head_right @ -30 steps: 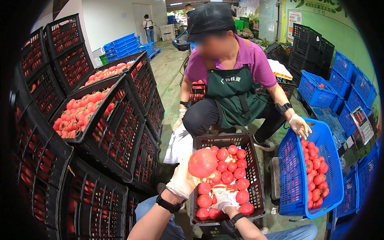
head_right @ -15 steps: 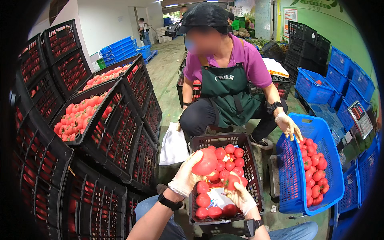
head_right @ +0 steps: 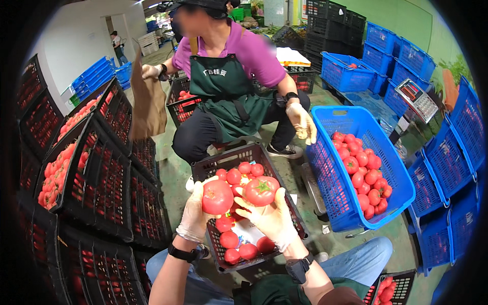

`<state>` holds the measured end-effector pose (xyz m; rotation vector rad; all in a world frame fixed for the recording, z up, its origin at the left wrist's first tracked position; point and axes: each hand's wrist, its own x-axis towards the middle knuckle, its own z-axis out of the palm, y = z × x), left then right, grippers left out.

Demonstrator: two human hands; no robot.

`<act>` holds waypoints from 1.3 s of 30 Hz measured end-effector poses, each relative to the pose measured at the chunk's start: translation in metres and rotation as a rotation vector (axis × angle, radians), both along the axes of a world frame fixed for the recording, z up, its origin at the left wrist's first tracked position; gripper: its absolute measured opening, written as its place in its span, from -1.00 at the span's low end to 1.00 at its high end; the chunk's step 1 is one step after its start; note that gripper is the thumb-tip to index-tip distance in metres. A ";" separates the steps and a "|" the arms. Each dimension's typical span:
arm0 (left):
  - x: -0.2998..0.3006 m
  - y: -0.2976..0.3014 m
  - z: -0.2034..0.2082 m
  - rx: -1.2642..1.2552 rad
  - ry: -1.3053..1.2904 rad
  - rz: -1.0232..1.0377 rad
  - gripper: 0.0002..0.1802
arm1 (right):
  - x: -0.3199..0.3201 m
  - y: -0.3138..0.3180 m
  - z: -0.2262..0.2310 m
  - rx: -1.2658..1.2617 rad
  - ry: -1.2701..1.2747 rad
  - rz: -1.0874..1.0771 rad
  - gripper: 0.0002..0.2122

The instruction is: The recorder and coworkers sort tomatoes from large bins into plastic crates for packaging.

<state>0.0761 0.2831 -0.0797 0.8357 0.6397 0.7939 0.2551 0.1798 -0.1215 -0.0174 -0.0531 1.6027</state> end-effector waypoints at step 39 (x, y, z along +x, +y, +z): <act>-0.004 0.009 0.007 1.212 0.767 0.330 -0.69 | 0.207 -0.076 0.024 0.061 0.118 -0.731 0.06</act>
